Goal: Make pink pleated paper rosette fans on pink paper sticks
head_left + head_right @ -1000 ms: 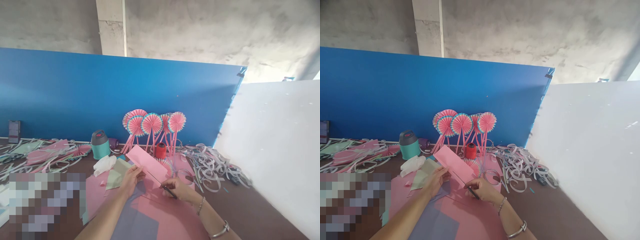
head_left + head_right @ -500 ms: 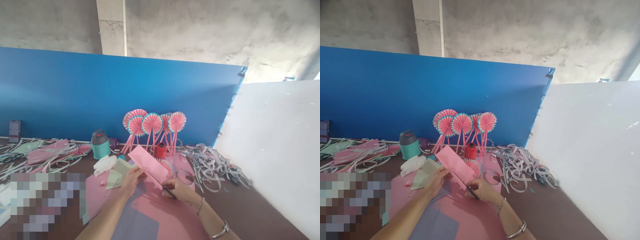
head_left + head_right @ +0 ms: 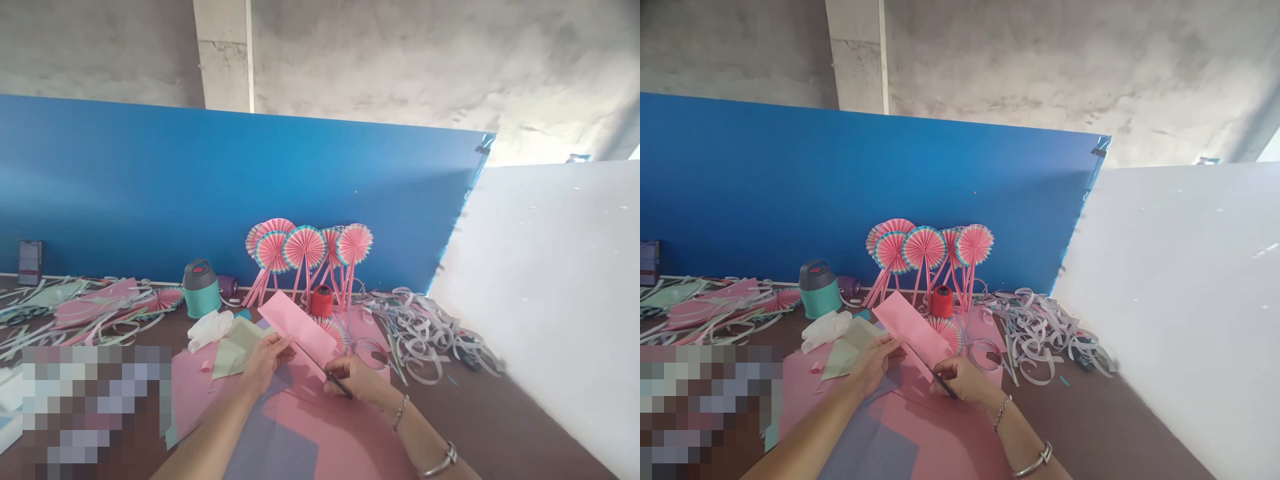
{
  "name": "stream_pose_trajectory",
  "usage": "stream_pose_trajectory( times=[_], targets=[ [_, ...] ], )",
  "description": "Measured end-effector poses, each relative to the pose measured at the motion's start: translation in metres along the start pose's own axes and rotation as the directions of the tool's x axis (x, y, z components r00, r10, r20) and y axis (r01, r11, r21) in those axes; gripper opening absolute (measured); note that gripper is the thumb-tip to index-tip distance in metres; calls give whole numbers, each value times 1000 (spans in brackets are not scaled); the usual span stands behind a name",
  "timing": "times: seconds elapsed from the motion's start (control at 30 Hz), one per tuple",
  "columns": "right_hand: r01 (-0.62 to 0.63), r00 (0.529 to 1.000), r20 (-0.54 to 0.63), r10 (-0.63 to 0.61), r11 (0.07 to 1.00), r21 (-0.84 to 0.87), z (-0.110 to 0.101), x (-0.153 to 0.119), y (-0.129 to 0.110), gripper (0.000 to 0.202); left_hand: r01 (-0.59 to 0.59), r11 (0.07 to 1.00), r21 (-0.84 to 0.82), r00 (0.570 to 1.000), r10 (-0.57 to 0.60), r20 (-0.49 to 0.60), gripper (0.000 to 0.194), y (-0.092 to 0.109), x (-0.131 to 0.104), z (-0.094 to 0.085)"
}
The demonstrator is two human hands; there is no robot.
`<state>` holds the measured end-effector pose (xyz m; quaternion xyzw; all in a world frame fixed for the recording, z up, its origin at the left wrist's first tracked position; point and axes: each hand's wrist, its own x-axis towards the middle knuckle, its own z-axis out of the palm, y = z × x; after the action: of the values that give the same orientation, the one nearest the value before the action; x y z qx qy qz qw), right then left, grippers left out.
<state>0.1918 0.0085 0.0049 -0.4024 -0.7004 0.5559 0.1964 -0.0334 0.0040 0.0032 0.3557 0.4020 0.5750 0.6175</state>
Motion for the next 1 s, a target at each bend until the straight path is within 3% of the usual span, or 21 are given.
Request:
stream_pose_trajectory(
  times=[0.37,0.73,1.0],
  targets=[
    [-19,1000,-18,19,1000,13,3,-4,-12,26,17,1000,1,1000,-17,9,31,1,-3,3],
    [12,999,-30,-13,1000,-9,0,-1,0,26,13,1000,-10,1000,-13,-11,33,1,-1,0],
    [-32,999,-12,32,999,18,0,-2,-4,24,0,999,-36,999,-2,-50,35,2,2,-2]
  ],
)
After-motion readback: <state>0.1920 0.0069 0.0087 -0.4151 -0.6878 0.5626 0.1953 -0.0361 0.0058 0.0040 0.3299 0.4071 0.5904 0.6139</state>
